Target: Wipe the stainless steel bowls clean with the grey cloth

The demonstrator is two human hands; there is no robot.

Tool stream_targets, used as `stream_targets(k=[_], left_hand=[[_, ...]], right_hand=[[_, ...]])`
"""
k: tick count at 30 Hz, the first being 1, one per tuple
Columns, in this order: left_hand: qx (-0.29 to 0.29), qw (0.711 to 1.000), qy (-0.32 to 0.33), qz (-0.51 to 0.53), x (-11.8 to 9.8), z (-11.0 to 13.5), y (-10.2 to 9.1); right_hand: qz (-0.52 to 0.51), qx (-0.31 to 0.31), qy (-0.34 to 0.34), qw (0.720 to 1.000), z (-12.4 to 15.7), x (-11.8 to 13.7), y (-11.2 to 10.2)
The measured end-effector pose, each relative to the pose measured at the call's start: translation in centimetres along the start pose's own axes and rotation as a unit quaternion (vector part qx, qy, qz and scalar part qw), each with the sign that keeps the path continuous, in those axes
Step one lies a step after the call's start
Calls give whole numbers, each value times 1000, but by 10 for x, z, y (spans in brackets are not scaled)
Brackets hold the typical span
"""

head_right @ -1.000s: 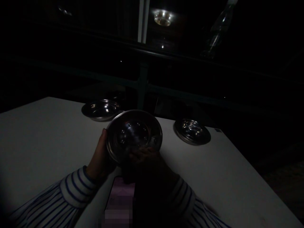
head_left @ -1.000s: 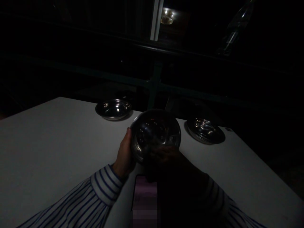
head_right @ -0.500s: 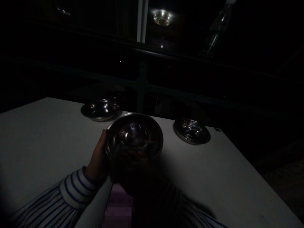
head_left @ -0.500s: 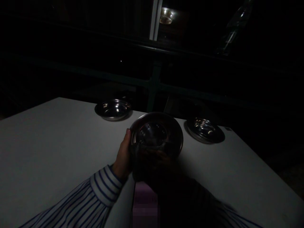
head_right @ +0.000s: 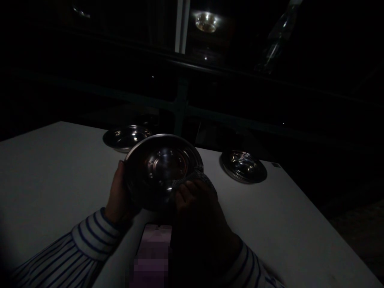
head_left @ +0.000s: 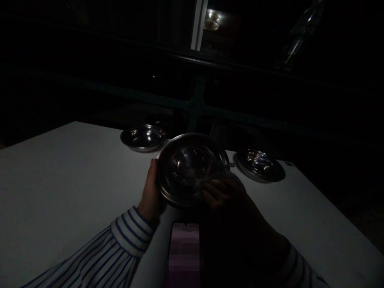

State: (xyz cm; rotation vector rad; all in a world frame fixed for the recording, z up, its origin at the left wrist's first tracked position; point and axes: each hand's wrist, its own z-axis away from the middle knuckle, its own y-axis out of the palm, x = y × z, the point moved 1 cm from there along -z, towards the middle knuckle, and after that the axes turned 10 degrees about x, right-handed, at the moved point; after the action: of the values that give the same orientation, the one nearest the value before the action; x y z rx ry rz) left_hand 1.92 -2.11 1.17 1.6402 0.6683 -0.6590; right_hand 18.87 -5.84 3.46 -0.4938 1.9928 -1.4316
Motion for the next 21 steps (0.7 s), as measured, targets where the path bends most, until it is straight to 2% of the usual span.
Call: stream_targets(k=[11,18,21], left_hand=[[-8,1000,-10,-16,1,2,1],[35,999,-35,15,-1,6,14],[35,998,-55,7,2,7,12]], right_hand=[[37,10,28,999,0,-12,-9],[80,1,42,996,-2,-13,-10],[92,4,50,994,-4,-16,-7]])
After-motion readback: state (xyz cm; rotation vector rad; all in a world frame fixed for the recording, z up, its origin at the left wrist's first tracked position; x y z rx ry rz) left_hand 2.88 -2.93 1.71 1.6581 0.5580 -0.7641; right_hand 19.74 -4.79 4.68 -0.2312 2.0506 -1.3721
